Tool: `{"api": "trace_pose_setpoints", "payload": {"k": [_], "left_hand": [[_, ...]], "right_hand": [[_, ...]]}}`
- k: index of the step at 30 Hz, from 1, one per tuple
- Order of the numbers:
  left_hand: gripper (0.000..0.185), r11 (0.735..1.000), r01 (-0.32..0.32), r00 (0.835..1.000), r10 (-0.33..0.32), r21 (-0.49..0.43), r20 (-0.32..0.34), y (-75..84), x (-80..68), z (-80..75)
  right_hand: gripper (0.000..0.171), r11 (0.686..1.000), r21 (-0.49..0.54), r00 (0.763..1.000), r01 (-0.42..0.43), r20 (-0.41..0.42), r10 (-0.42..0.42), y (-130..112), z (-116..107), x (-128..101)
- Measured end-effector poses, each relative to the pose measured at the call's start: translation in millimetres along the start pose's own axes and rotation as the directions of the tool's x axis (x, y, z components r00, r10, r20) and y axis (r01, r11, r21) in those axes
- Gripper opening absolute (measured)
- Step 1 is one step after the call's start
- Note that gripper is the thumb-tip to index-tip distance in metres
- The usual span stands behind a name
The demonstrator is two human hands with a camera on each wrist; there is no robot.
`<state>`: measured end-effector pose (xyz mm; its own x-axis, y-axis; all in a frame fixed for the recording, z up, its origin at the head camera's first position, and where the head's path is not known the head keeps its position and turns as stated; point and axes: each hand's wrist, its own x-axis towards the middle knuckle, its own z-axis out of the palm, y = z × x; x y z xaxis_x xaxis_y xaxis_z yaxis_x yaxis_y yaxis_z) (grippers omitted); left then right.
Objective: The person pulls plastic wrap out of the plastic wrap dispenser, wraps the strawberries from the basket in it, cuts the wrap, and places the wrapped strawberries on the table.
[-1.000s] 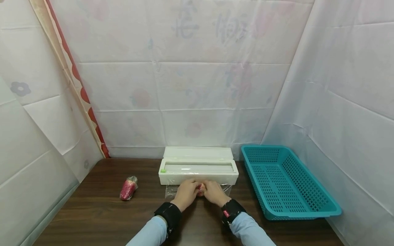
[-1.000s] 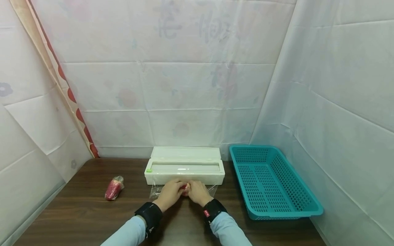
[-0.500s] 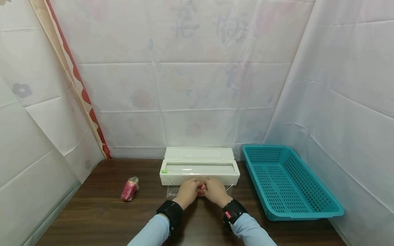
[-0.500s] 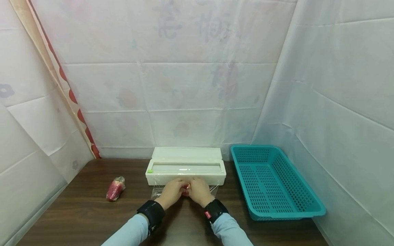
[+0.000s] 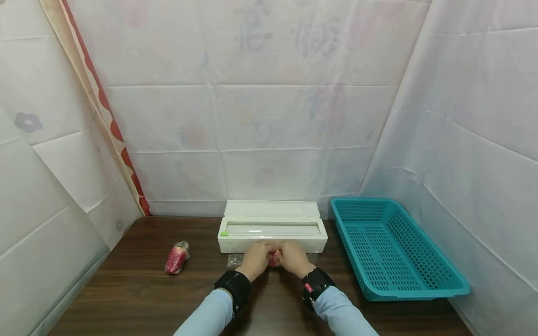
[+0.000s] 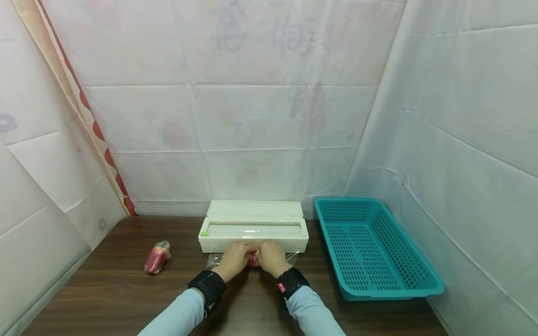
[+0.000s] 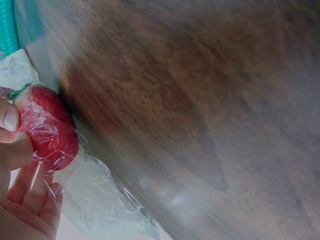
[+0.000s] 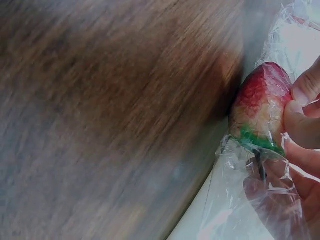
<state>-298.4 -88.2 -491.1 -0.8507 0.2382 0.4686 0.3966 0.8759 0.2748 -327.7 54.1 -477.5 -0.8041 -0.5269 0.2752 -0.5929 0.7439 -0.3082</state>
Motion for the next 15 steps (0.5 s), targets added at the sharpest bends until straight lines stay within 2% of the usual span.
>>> {"api": "trace_pose_setpoints", "payload": {"k": [7,15], "left_hand": [[0.014,1.000,-0.010,1.000,0.010,-0.003,-0.026,-1.0,-4.6,1.5],[0.018,0.999,-0.038,0.999,0.037,-0.027,-0.028,0.1,-8.8,-0.6]], "right_hand": [[0.006,1.000,0.009,1.000,0.005,-0.019,-0.005,0.8,1.4,-3.2],[0.017,0.997,0.079,0.999,-0.022,-0.022,0.024,3.1,0.9,-7.5]]}}
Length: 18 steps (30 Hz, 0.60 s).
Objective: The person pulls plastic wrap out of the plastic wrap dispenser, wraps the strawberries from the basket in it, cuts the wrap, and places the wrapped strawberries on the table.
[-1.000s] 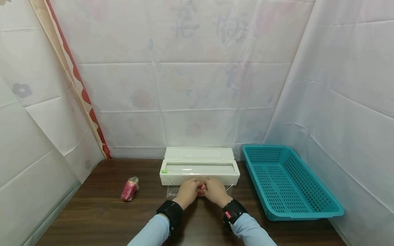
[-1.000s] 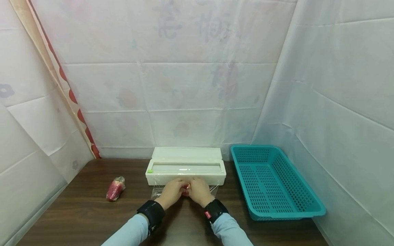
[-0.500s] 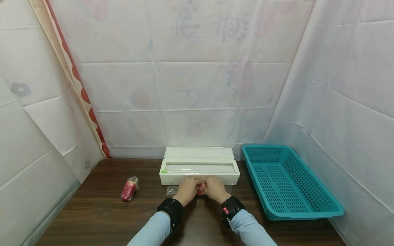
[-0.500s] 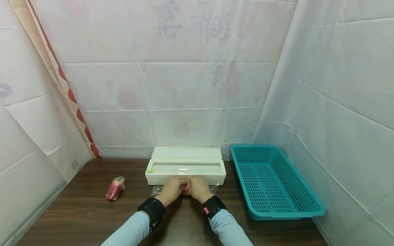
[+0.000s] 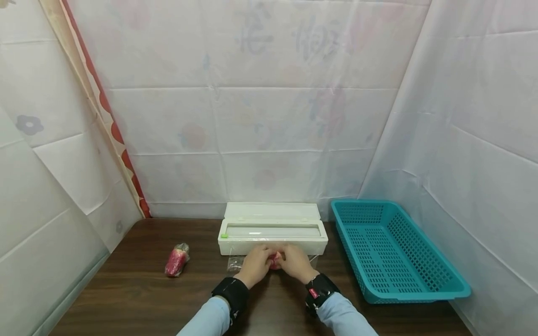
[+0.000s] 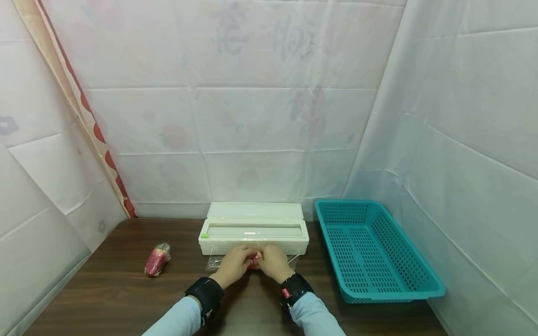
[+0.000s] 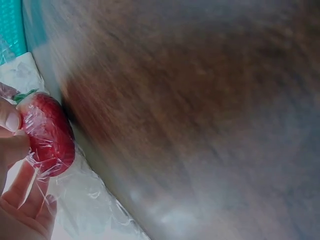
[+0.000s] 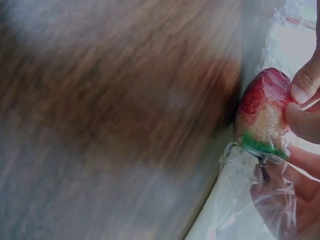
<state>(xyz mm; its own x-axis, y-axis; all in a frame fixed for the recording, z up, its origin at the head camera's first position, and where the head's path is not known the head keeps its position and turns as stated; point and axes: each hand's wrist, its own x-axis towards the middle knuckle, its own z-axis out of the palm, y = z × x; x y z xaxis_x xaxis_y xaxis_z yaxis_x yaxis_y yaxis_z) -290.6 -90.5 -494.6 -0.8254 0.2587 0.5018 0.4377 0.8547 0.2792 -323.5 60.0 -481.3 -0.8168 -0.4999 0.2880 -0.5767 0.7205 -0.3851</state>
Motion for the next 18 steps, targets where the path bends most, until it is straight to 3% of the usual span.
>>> {"api": "trace_pose_setpoints", "payload": {"k": [5,10,14,18], "left_hand": [[0.022,0.999,0.012,1.000,-0.013,-0.043,-0.005,1.2,-3.0,-6.6],[0.024,0.999,0.039,0.998,-0.038,-0.035,0.040,-3.2,-3.8,-30.1],[0.023,0.996,0.066,0.998,-0.064,-0.052,0.028,-16.7,-5.6,-52.7],[0.021,0.994,0.105,0.994,-0.105,-0.008,-0.018,-40.8,-5.2,-69.3]], "right_hand": [[0.024,1.000,-0.002,1.000,-0.018,-0.007,0.018,1.8,2.4,-3.0],[0.036,0.998,-0.061,0.999,-0.029,-0.020,0.028,0.2,2.8,-7.2],[0.036,0.996,-0.091,0.999,0.007,-0.044,-0.011,-0.4,1.0,-8.8],[0.035,0.994,-0.100,0.998,0.034,-0.053,-0.039,-1.2,-2.1,-8.9]]}}
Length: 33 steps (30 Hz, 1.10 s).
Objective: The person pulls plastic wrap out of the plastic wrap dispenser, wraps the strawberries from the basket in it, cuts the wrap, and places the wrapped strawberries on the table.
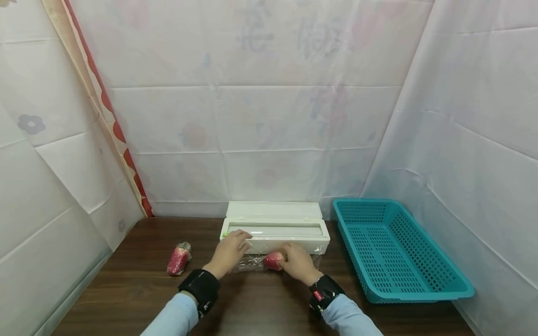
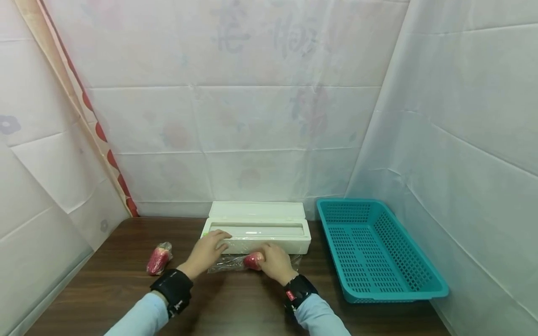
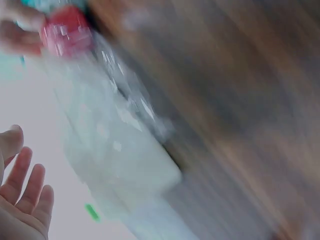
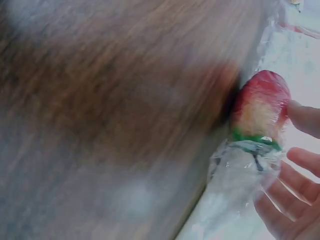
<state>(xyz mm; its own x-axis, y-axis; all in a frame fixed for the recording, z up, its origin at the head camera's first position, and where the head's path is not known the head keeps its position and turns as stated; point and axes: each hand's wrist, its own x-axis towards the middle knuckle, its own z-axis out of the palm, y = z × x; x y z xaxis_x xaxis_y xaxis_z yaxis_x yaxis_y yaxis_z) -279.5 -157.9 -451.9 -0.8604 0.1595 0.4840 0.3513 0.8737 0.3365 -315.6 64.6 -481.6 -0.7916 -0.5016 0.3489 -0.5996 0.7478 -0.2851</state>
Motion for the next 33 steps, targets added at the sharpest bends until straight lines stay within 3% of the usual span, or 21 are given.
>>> {"api": "trace_pose_setpoints", "payload": {"k": [5,9,14,20,27,33], "left_hand": [[0.024,0.993,0.107,0.994,-0.108,0.041,0.028,-32.4,3.8,-14.4],[0.027,0.987,0.158,0.984,-0.161,0.038,0.077,-48.2,5.2,-17.6],[0.027,0.984,0.176,0.978,-0.173,-0.019,0.117,-51.1,7.8,-15.3],[0.021,0.992,0.124,0.988,-0.123,0.001,0.091,-51.6,9.1,-11.3],[0.019,0.990,0.129,0.988,-0.124,-0.048,0.094,-58.1,6.6,-9.3],[0.028,0.986,0.147,0.986,-0.140,-0.075,0.093,-60.6,7.8,-6.5]], "right_hand": [[0.037,1.000,0.019,1.000,0.011,0.022,-0.011,-8.0,-6.1,3.5],[0.038,0.999,0.032,0.999,0.029,0.036,-0.031,-14.7,-9.5,7.1],[0.038,0.999,0.018,0.998,0.048,0.037,-0.048,-19.2,-8.5,9.4],[0.033,0.997,0.042,0.997,0.065,0.036,-0.067,-24.5,-6.4,13.5],[0.029,0.997,0.038,0.997,0.061,0.048,-0.063,-29.5,-3.3,18.3],[0.023,0.990,0.000,0.989,0.144,0.033,-0.144,-44.5,-2.1,30.4]]}}
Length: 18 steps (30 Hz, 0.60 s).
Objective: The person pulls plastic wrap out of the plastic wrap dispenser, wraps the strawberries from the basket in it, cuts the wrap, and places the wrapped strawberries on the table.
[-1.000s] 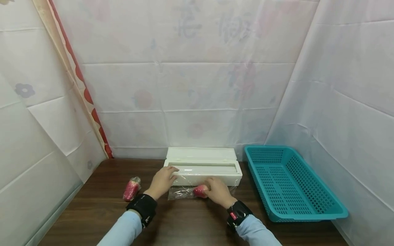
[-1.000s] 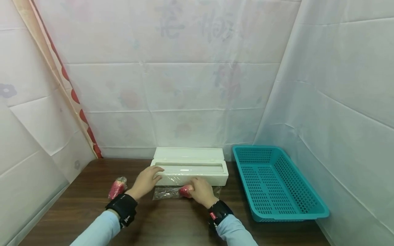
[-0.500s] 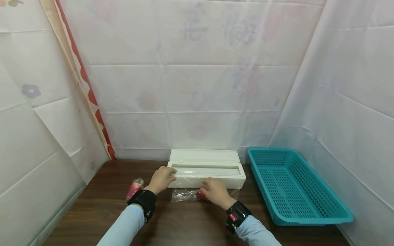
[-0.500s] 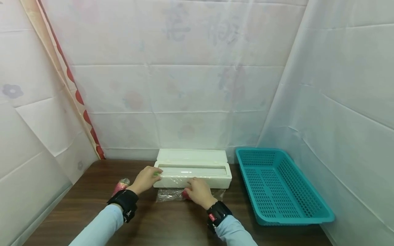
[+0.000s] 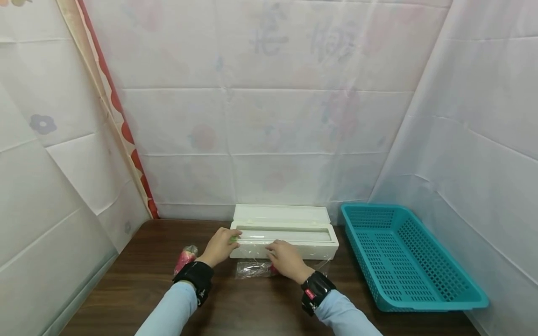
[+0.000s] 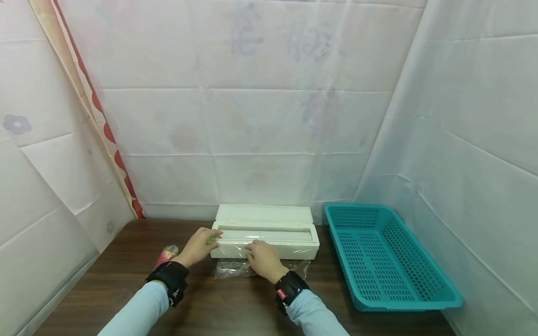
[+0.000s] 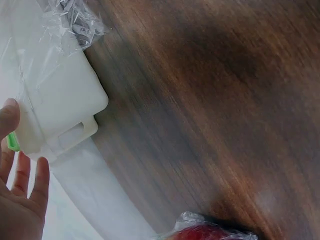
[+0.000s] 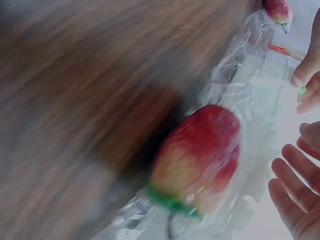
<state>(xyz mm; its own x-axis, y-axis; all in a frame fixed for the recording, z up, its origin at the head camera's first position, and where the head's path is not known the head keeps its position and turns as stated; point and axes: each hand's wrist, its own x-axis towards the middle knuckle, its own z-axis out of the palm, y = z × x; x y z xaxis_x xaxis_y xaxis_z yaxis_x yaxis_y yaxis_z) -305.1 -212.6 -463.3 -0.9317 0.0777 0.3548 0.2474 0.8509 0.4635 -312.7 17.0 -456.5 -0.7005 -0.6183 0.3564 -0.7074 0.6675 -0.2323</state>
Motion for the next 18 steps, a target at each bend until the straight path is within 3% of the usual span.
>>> {"api": "trace_pose_setpoints", "payload": {"k": [8,18], "left_hand": [[0.031,0.998,-0.042,0.999,0.042,0.039,0.000,1.0,2.1,3.8],[0.033,0.999,0.031,0.998,-0.032,0.017,0.047,2.2,0.6,2.3]], "right_hand": [[0.024,0.994,-0.061,0.996,0.090,0.024,-0.088,-22.4,13.5,20.9],[0.028,0.973,-0.159,0.985,0.165,-0.025,-0.171,-38.1,27.4,39.7]]}}
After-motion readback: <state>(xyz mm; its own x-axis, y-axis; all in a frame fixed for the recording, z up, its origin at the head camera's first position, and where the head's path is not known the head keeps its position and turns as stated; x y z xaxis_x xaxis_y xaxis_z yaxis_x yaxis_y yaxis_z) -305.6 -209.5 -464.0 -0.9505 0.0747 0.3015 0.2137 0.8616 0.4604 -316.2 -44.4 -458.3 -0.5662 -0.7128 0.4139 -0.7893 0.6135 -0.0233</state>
